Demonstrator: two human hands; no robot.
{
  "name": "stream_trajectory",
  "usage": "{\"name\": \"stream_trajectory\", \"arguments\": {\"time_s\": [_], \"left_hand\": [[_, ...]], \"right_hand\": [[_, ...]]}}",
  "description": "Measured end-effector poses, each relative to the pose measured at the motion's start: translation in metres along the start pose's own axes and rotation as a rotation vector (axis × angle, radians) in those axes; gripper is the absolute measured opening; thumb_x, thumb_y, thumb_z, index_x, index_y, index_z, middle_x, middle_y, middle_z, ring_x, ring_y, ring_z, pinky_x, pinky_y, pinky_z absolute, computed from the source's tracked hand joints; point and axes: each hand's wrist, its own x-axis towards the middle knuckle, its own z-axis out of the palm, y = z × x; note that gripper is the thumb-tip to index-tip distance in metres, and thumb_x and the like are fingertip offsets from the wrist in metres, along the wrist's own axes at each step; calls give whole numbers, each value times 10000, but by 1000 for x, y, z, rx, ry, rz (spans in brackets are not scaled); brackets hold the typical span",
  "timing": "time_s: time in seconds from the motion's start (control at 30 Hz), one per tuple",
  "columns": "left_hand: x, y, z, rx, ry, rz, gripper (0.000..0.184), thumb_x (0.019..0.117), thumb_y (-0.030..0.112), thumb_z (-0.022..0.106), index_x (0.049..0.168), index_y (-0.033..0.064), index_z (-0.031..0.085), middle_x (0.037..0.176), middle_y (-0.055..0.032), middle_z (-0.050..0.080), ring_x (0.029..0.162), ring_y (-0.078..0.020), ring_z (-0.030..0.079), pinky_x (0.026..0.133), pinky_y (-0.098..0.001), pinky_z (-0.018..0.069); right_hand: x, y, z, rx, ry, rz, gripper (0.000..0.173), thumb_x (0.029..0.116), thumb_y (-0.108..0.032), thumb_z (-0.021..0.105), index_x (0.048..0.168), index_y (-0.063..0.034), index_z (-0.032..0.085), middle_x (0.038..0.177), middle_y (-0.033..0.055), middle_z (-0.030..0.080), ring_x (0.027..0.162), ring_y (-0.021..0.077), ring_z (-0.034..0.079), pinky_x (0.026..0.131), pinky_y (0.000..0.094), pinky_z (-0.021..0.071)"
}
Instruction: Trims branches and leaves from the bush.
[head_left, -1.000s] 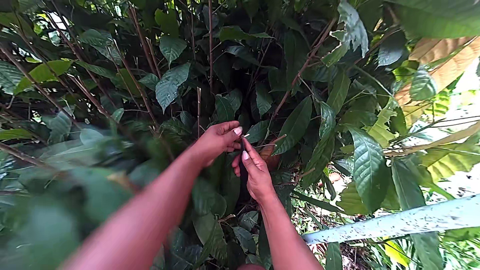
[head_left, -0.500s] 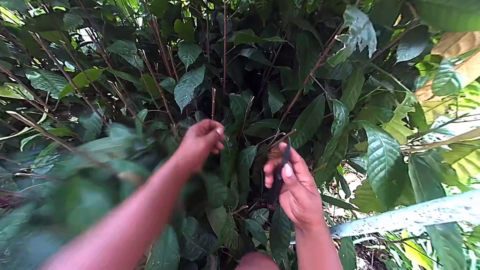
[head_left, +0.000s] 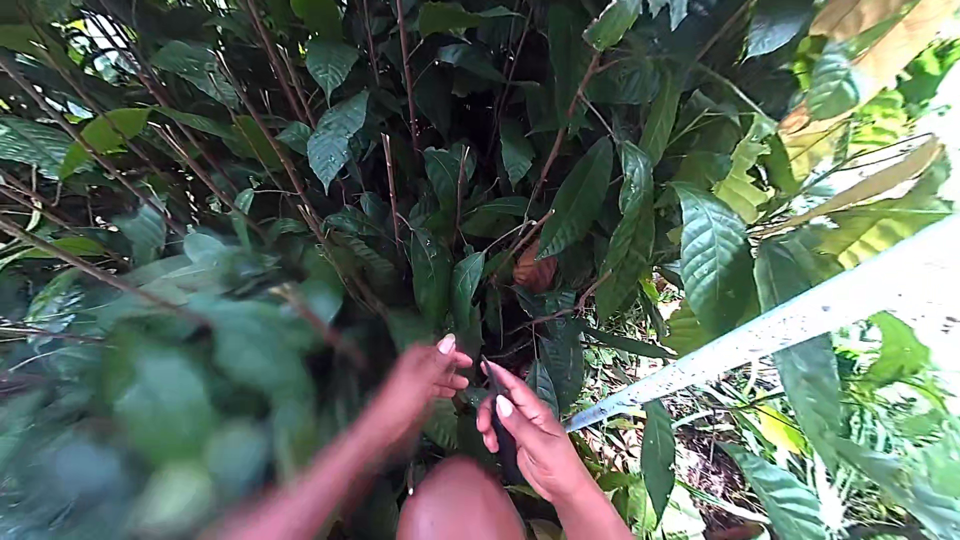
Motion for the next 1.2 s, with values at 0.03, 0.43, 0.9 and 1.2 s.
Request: {"name": "stream_trajectory", "arguments": {"time_s": [0.03,0.43,0.9,1.2], "left_hand": [[-1,-3,0,-29,11,24,482,1112,319,313,1164,-18,654,1151,-103,695,948,-185,713,867,-366,602],[-6,-20,-2,-144,-21,150,373,1080,246,435,1091,-30,684,1092,-100,695,913,-159,707,868,-340,606],[-8,-16,-11,-102,-61,49,269,1076,151,482,1121,-23,681,965,-62,731,810,-128,723,800,-301,618],[-7,-14,-8,-60,-42,-15,370,1075,106,488,1420,-24,517,1132,-111,685,844,-137,720,793,-295,619]], "right_hand": [[3,1,3,32,-12,26,535,1060,-223,479,1530,9,376,916,12,660,739,90,627,664,241,549],[12,11,18,74,-103,38,521,1060,-233,503,1511,-10,371,1078,66,655,768,91,630,647,227,546],[6,29,12,23,-83,73,549,1066,-242,501,1529,8,346,1129,74,666,788,83,634,646,222,538],[3,37,7,21,-91,90,545,1079,-208,471,1543,33,323,1192,86,654,780,71,622,645,211,531]]}}
